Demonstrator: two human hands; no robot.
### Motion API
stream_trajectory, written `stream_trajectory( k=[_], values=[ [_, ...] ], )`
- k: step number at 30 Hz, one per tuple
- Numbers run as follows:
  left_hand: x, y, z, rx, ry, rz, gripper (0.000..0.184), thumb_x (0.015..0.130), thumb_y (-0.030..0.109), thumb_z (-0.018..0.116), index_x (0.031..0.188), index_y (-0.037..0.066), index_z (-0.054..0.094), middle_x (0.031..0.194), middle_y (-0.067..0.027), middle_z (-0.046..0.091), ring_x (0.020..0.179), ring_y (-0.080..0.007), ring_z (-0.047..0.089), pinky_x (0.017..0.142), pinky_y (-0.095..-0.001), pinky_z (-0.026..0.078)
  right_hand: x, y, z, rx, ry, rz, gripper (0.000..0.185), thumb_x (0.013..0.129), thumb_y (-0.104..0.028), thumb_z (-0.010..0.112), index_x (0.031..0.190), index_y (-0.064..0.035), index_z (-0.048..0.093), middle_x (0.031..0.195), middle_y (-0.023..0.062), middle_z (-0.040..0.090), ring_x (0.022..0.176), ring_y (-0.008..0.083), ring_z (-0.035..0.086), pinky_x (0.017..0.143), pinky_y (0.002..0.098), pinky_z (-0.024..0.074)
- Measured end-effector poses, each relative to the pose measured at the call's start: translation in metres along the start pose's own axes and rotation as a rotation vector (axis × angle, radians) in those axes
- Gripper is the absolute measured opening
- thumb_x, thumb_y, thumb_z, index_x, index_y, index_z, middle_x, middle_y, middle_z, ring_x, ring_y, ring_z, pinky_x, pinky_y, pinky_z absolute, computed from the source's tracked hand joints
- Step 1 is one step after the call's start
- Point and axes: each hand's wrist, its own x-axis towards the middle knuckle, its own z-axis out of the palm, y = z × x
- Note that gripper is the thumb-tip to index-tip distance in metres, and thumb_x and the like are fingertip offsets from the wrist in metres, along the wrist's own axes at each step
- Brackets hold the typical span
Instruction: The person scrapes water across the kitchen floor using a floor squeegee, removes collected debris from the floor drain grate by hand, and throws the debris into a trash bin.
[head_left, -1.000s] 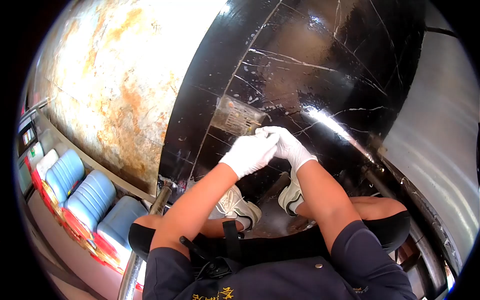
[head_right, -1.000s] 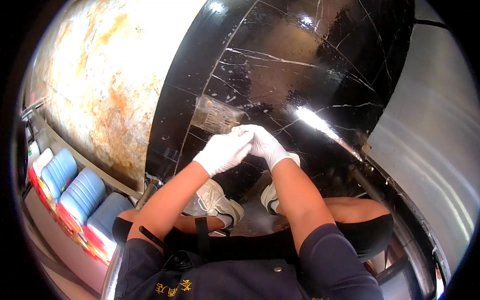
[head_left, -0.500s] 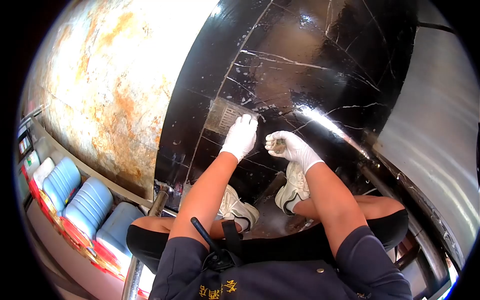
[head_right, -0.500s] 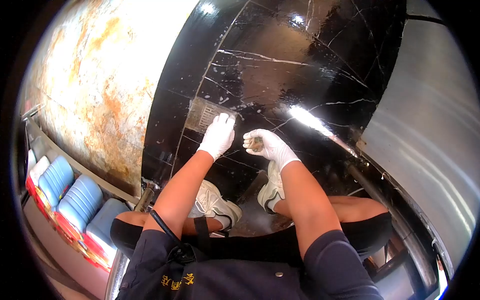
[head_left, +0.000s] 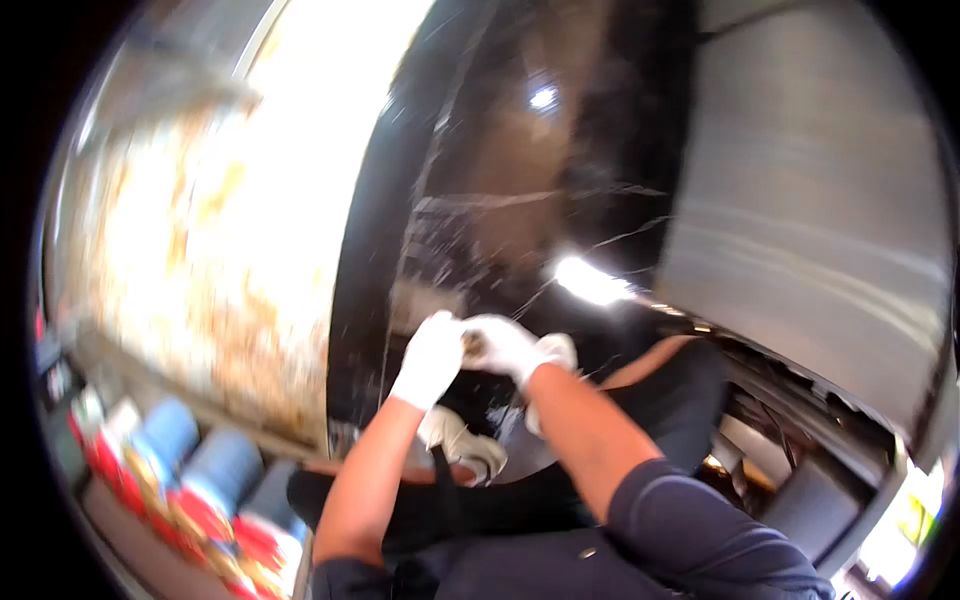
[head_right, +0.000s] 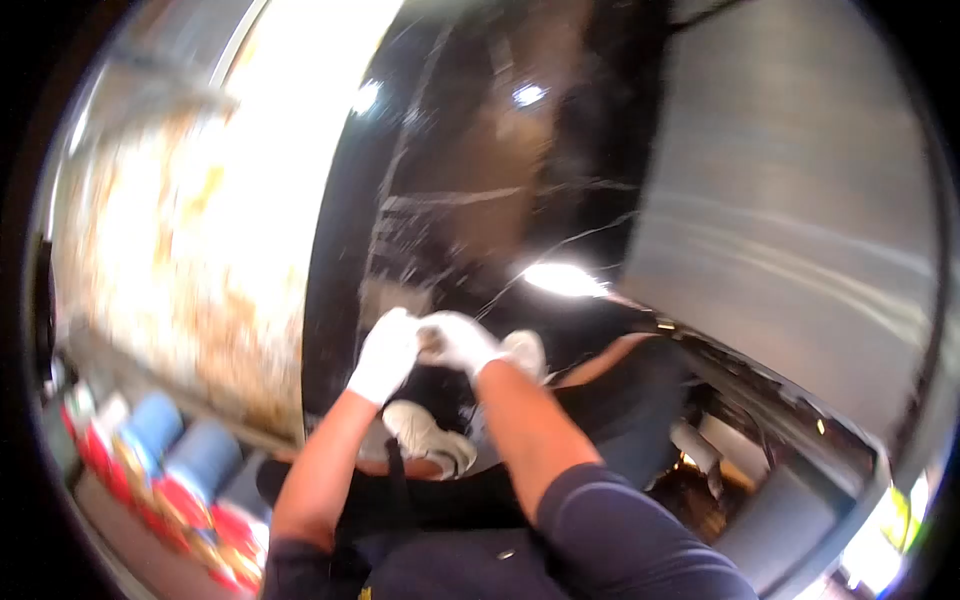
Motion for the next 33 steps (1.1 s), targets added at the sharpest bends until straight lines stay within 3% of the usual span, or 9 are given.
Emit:
stream_trajectory(
  k=[5, 9, 15, 17, 18, 22, 25, 28, 33],
  values=[
    [-0.007, 0.168, -0.154, 0.241, -0.113, 0.089, 0.02, 0.081, 0.017, 0.053, 0.088, 0.003, 0.065, 0.086, -0.0191, 0.063, 0.082, -0.0347, 0.059, 0.076, -0.045, 0.046, -0.038, -0.15, 0.002, -0.596, 0.018, -0.455, 0.022, 0.072, -0.024, 0.066, 0.091, -0.0151, 0.069, 0.093, 0.0117, 0.069, 0.087, 0.0287, 0.064, 0.082, 0.0376, 0.0505],
    [-0.012, 0.276, -0.236, 0.541, -0.142, 0.05, 0.019, 0.083, 0.013, 0.051, 0.083, 0.002, 0.067, 0.083, -0.0192, 0.066, 0.083, -0.0345, 0.064, 0.076, -0.0458, 0.048, -0.093, -0.251, -0.024, 0.3, 0.115, -0.451, 0.037, 0.078, -0.011, 0.068, 0.115, -0.0078, 0.066, 0.111, 0.0119, 0.068, 0.102, 0.0229, 0.064, 0.092, 0.0342, 0.0487],
    [-0.023, 0.402, -0.316, 0.024, -0.064, 0.39, 0.026, 0.078, 0.003, 0.055, 0.102, 0.002, 0.065, 0.105, -0.0177, 0.063, 0.101, -0.0365, 0.059, 0.091, -0.0438, 0.047, -0.208, -0.385, -0.089, 0.178, 0.272, -0.502, 0.037, 0.079, -0.003, 0.067, 0.116, -0.0024, 0.063, 0.113, 0.0113, 0.066, 0.106, 0.0224, 0.063, 0.092, 0.0349, 0.0512],
    [-0.006, 0.488, -0.363, -0.079, -0.11, 0.413, 0.029, 0.076, 0.005, 0.057, 0.104, 0.003, 0.065, 0.103, -0.0175, 0.063, 0.101, -0.0353, 0.06, 0.092, -0.0433, 0.047, -0.232, -0.37, -0.088, 1.535, 0.003, -0.114, 0.027, 0.086, -0.01, 0.062, 0.111, -0.003, 0.063, 0.108, 0.0103, 0.066, 0.101, 0.0215, 0.064, 0.088, 0.0386, 0.0543],
    [0.004, 0.505, -0.361, -0.143, -0.052, 0.469, 0.024, 0.082, 0.004, 0.056, 0.105, -0.001, 0.063, 0.098, -0.019, 0.063, 0.095, -0.0356, 0.06, 0.086, -0.0436, 0.049, -0.259, -0.391, -0.104, 1.593, 0.114, 0.071, 0.024, 0.089, -0.014, 0.059, 0.11, -0.0038, 0.063, 0.104, 0.0097, 0.066, 0.097, 0.0207, 0.065, 0.086, 0.0394, 0.0553],
    [0.073, 0.575, -0.329, -1.031, -0.355, -0.099, 0.025, 0.093, 0.014, 0.062, 0.115, 0.002, 0.06, 0.1, -0.0084, 0.064, 0.084, -0.0167, 0.065, 0.074, -0.0285, 0.054, -0.392, -0.433, -0.154, 1.66, 0.248, 0.101, 0.022, 0.095, -0.018, 0.053, 0.109, -0.0045, 0.063, 0.094, 0.0081, 0.067, 0.088, 0.0195, 0.066, 0.081, 0.0384, 0.0564],
    [0.135, 0.639, -0.316, -1.145, -0.574, -0.467, 0.043, 0.091, 0.027, 0.066, 0.124, 0.003, 0.053, 0.105, -0.0132, 0.063, 0.091, -0.0272, 0.064, 0.079, -0.0436, 0.054, -0.484, -0.44, -0.157, 1.695, 0.481, 0.051, 0.023, 0.094, -0.021, 0.056, 0.106, -0.0035, 0.065, 0.094, 0.0091, 0.068, 0.09, 0.0232, 0.067, 0.079, 0.0387, 0.0563],
    [0.175, 0.657, -0.276, -0.995, -0.599, -0.487, 0.029, 0.087, 0.016, 0.066, 0.111, 0.003, 0.055, 0.102, -0.0129, 0.063, 0.093, -0.0308, 0.064, 0.08, -0.0564, 0.052, -0.565, -0.457, -0.139, 1.768, 0.786, -0.113, 0.023, 0.092, -0.021, 0.057, 0.104, -0.0031, 0.066, 0.096, 0.01, 0.068, 0.091, 0.024, 0.067, 0.079, 0.0392, 0.0557],
    [0.185, 0.711, -0.318, -0.918, -0.462, -0.386, 0.015, 0.077, 0.001, 0.06, 0.092, 0.003, 0.059, 0.086, -0.008, 0.06, 0.08, -0.0235, 0.063, 0.068, -0.0444, 0.056, -0.638, -0.455, -0.068, 1.828, 1.171, -0.417, 0.022, 0.093, -0.022, 0.057, 0.102, -0.0039, 0.066, 0.096, 0.0079, 0.068, 0.092, 0.0222, 0.067, 0.08, 0.0376, 0.0552]
  ],
)
